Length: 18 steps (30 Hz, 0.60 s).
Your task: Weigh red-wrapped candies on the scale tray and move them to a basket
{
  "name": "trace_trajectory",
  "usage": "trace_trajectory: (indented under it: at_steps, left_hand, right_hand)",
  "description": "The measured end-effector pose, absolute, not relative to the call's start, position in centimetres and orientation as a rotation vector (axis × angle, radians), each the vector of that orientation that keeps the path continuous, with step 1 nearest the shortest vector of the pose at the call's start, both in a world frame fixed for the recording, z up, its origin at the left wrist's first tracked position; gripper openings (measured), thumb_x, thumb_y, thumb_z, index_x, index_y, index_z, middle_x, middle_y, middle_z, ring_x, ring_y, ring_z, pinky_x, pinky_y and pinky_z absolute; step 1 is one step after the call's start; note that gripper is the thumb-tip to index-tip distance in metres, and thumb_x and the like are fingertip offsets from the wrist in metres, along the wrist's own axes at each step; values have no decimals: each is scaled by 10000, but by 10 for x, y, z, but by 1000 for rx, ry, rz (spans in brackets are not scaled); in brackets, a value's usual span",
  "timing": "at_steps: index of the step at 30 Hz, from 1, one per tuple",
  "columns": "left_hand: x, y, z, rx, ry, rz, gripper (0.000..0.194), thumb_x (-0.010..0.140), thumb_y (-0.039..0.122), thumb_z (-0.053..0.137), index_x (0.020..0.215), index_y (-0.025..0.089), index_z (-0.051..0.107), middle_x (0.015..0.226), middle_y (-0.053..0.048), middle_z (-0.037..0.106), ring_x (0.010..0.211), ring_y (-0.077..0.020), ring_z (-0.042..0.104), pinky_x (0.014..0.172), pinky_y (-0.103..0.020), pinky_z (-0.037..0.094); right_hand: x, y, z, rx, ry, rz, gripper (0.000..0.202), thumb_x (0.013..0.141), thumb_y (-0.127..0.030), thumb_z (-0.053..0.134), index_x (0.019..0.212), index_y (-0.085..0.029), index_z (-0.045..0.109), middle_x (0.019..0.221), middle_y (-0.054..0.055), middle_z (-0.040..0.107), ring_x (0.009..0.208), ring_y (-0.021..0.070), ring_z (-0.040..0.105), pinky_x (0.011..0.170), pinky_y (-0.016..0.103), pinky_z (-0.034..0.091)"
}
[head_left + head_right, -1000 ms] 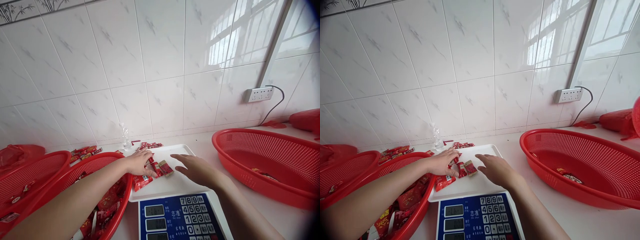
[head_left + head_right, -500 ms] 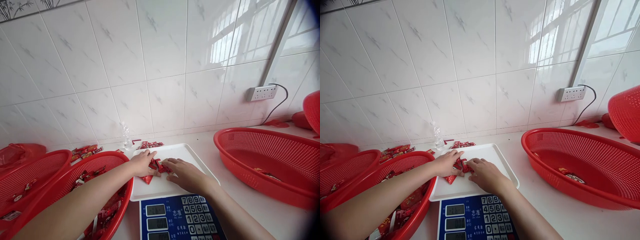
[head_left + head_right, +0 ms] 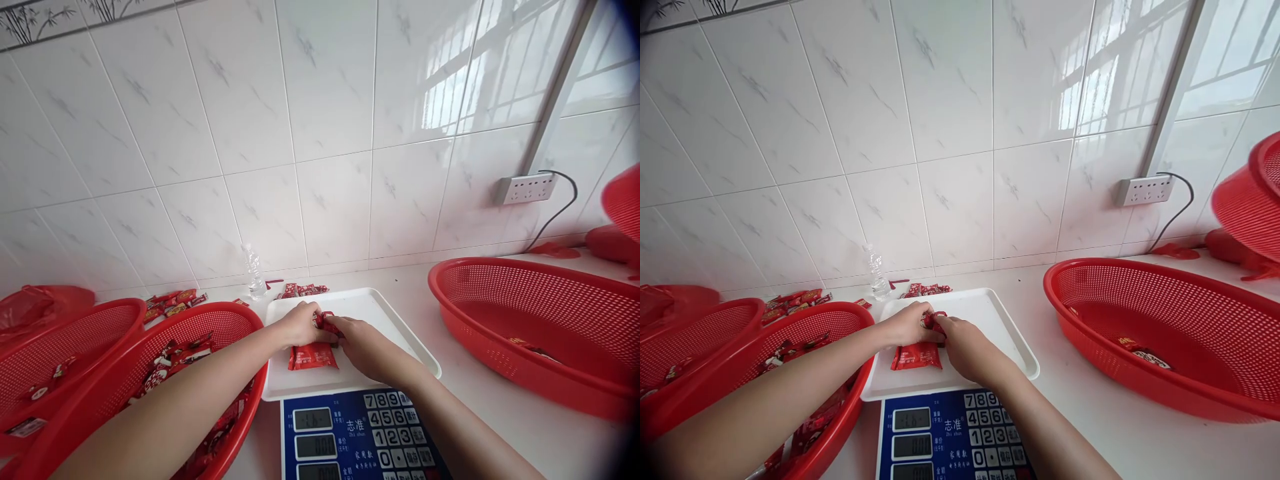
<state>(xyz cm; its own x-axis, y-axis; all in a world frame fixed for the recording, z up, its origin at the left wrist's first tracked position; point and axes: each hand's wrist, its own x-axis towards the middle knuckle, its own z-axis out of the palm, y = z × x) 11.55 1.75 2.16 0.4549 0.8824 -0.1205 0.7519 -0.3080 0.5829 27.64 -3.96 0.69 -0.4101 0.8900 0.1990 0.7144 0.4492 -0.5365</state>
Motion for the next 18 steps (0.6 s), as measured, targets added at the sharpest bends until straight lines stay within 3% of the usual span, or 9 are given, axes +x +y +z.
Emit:
trace_trajectory:
  at_steps: [3,7,11,15,18]
  left_hand:
    - [117,19,21,1970,1219,359,546,590,517,740,975,190,533,945,-39,636,892,-225,591,746,-312,475]
    - [118,23,19,2111,1257,365,665,518,468,793,1079,216,539,1098,-62,587,1006,-257,543,830,-332,447]
    - [122,24,19,2260,1357,191,460,593,508,722,931,226,589,1035,-46,535,837,-215,564,749,-319,466]
    - [128,26,17,2298,1470,136,457,601,474,701,965,228,573,1016,-38,525,691,-163,545,651,-292,463]
    - [132,26,20,2287,1396,101,389,572,389,720,897,228,582,855,6,578,666,-156,546,607,-256,443]
  right_hand:
    - [276,-41,9,-1343,-2210,579,503,798,-48,339,1249,-174,524,1205,100,620,1060,207,585,841,318,444]
    - [275,-42,13,-1357,-2157,662,468,775,-61,355,1177,-179,565,1199,102,626,1085,229,571,858,349,434]
    - [276,-40,11,-1376,-2080,729,413,766,-71,365,1133,-196,509,1097,98,657,975,221,608,786,354,455]
    - [276,-38,8,-1395,-2005,739,333,746,-54,346,1017,-223,438,1076,74,624,884,170,605,716,304,461]
    - [276,-37,8,-1412,-1992,710,311,725,-40,333,958,-227,419,1061,66,606,868,158,591,677,281,455]
